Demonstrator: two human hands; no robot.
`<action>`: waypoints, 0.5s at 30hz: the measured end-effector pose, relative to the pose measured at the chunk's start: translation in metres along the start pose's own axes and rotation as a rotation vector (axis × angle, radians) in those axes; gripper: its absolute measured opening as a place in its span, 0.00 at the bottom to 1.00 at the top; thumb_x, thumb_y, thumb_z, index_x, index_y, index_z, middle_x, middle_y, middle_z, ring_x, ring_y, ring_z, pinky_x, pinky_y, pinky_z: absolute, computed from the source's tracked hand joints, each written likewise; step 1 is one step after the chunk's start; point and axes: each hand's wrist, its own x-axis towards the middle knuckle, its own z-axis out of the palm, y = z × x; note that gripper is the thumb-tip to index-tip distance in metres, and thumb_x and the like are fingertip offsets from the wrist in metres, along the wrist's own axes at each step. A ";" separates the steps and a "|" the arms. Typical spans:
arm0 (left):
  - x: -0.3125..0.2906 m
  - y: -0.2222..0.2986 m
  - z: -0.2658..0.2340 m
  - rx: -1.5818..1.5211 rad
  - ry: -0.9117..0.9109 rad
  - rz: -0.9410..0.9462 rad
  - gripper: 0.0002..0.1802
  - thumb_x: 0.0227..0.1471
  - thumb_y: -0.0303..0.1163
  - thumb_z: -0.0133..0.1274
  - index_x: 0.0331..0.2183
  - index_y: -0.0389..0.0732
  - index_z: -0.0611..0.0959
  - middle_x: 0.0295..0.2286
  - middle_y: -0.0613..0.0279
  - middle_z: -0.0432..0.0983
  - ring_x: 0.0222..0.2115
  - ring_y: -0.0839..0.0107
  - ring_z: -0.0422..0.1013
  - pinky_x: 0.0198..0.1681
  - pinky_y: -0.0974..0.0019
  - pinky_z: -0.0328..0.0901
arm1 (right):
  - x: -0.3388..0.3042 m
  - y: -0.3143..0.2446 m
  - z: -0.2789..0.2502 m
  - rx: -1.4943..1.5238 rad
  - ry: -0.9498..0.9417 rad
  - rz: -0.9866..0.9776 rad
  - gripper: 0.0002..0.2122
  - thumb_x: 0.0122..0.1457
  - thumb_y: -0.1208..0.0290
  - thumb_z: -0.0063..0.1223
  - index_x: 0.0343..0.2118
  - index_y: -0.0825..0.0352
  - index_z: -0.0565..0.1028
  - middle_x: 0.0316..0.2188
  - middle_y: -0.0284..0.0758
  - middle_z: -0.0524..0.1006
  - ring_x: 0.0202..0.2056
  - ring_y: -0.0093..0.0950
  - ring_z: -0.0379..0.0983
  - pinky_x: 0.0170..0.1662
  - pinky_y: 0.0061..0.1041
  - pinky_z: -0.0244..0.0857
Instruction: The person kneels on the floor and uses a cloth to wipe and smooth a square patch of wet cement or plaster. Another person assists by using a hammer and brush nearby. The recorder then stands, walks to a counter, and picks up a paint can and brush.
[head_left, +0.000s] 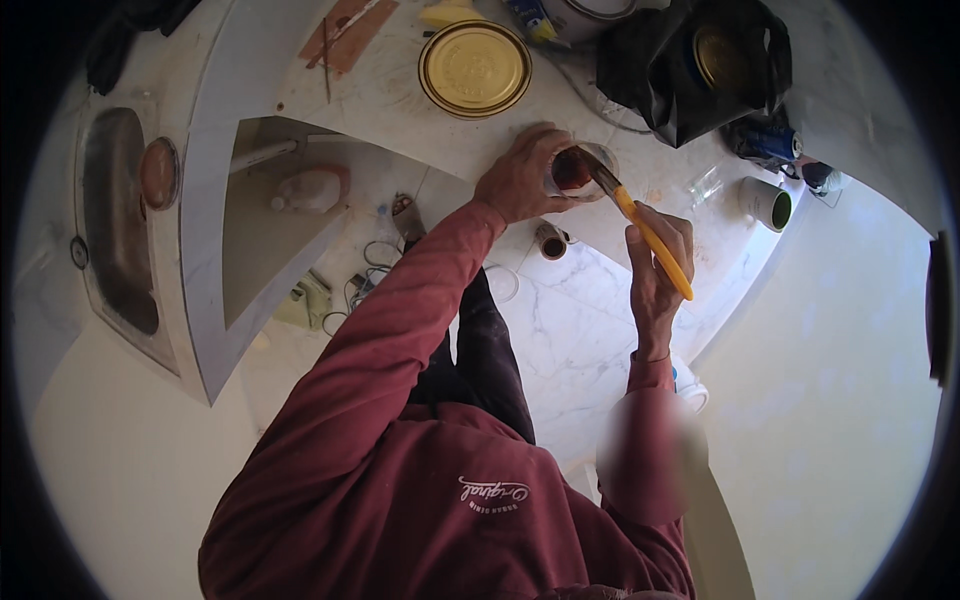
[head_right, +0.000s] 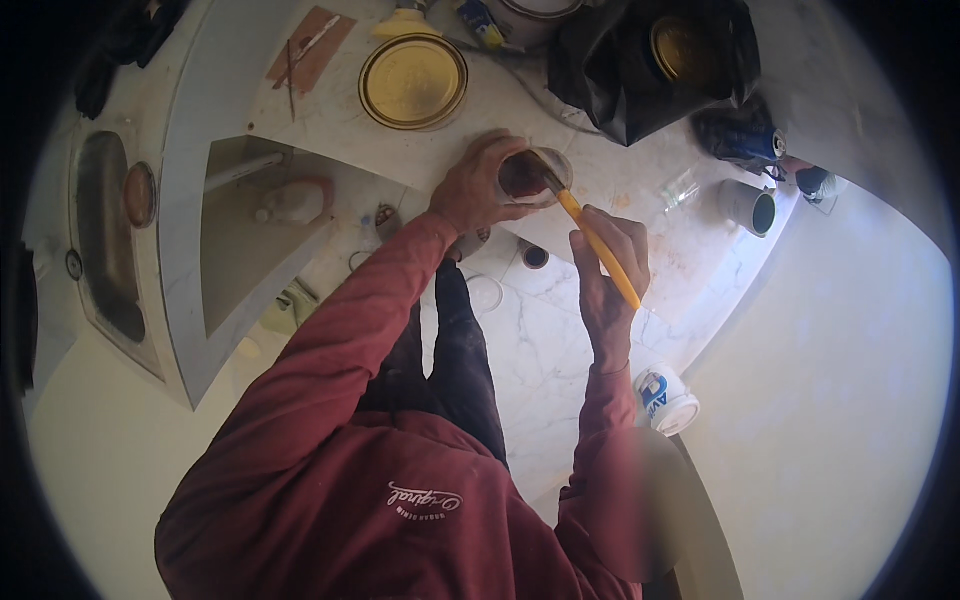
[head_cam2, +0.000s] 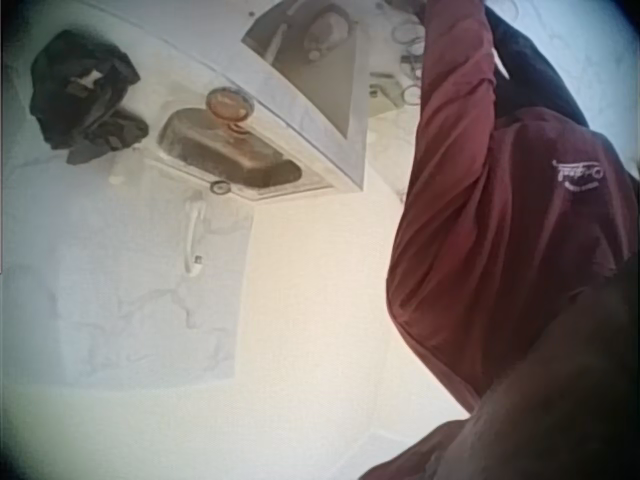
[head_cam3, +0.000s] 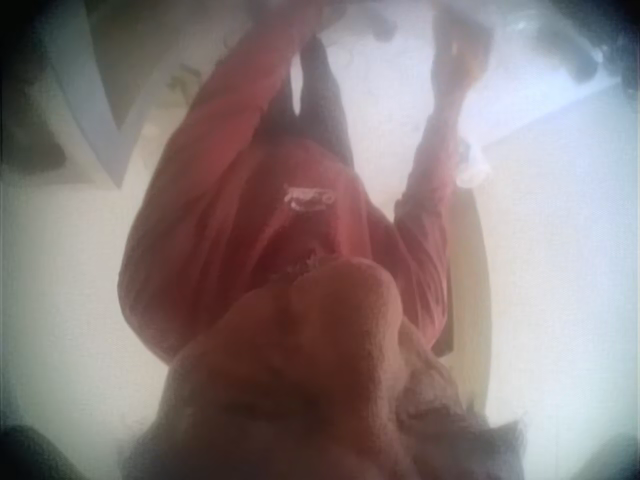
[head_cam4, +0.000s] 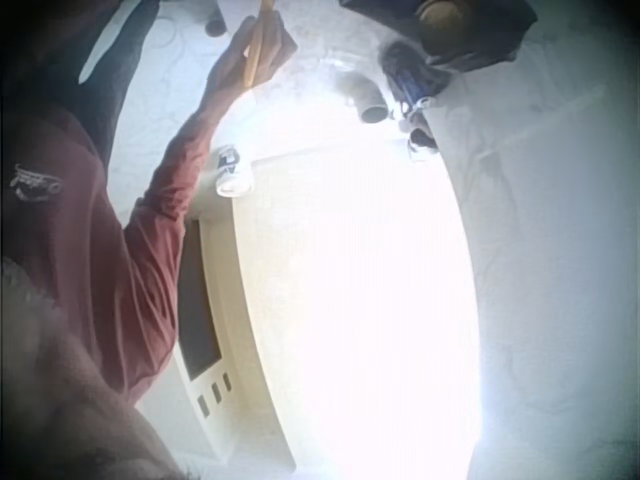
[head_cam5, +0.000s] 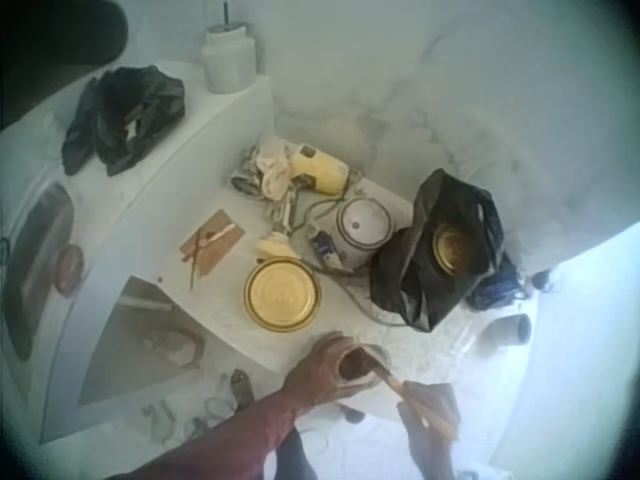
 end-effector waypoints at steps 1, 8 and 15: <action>0.000 -0.001 0.001 0.003 0.000 -0.009 0.54 0.35 0.46 0.80 0.61 0.48 0.69 0.58 0.53 0.68 0.61 0.53 0.67 0.63 0.54 0.69 | 0.000 0.000 0.000 0.009 0.004 0.004 0.10 0.61 0.76 0.66 0.46 0.65 0.83 0.43 0.39 0.82 0.43 0.32 0.78 0.45 0.30 0.71; -0.002 0.002 -0.003 -0.023 -0.063 -0.082 0.55 0.34 0.43 0.80 0.61 0.48 0.68 0.58 0.55 0.68 0.60 0.54 0.68 0.63 0.55 0.69 | -0.009 -0.006 0.004 0.016 0.019 0.022 0.10 0.62 0.75 0.65 0.46 0.66 0.83 0.42 0.38 0.82 0.43 0.31 0.77 0.46 0.29 0.70; -0.001 0.008 -0.014 -0.077 -0.133 -0.093 0.63 0.37 0.40 0.79 0.68 0.45 0.59 0.64 0.49 0.61 0.66 0.50 0.59 0.69 0.55 0.62 | -0.007 -0.013 -0.001 0.027 0.064 -0.007 0.09 0.64 0.73 0.64 0.46 0.66 0.83 0.39 0.37 0.80 0.40 0.30 0.75 0.43 0.29 0.68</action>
